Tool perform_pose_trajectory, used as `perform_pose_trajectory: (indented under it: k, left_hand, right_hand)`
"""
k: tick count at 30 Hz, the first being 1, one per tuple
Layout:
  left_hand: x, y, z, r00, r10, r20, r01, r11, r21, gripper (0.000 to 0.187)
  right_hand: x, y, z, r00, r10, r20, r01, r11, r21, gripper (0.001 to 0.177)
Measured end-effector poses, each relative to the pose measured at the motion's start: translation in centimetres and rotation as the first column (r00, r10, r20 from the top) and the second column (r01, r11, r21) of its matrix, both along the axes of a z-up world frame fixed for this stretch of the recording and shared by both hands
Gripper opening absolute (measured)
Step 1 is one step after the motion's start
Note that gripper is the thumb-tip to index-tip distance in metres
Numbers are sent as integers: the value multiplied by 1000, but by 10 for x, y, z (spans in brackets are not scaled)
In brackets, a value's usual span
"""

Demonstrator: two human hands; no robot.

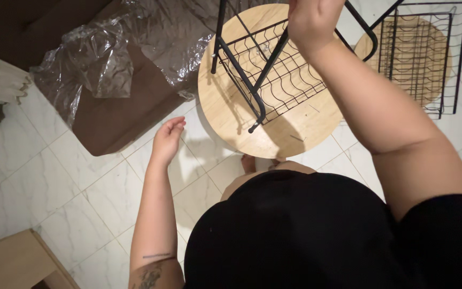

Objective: The person assembles a black wire dish rack by attaching a wire basket to the main frame using small metal fasteners. They insert the fasteners into the frame holes and bend them to secure the basket in place.

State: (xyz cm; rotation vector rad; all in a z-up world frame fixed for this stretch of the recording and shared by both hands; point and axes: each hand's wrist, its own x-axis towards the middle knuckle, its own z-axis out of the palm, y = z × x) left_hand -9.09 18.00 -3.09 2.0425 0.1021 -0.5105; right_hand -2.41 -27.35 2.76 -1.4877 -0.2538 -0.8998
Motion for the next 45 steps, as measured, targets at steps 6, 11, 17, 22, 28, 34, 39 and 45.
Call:
perform_pose_trajectory:
  k: [6,11,17,22,28,34,39,45]
  left_hand:
    - [-26,11,1,999,26,-45,-25,1000,17,29]
    - [-34,-3,6,1000,-21,-23,22,998,55,29]
    - [-35,-33,34,995,-91,-33,92,995,31,33]
    - [-30,-81,100,926,-264,269,245,964,103,34]
    - [-7,-167,174,598,-434,674,408,888,209,57]
    - [2,-209,171,643,-416,643,366,904,219,67]
    - [6,-193,145,716,-377,587,335,924,184,42]
    - [3,-168,122,824,-242,513,286,958,-7,36]
  right_hand:
    - [4,30,-15,999,3,42,-4,999,37,45]
    - [3,44,-22,994,-105,-38,107,994,40,34]
    - [1,57,-36,991,-134,0,134,991,12,31]
    - [-13,88,-53,992,-122,-29,123,992,16,33]
    - [-29,130,-65,976,-201,-83,189,973,-135,32]
    - [-41,152,-77,983,-62,-170,33,985,-167,26]
    - [-54,166,-90,957,-278,-87,221,888,-404,20]
    - [-64,181,-89,958,-246,-149,155,877,-456,20]
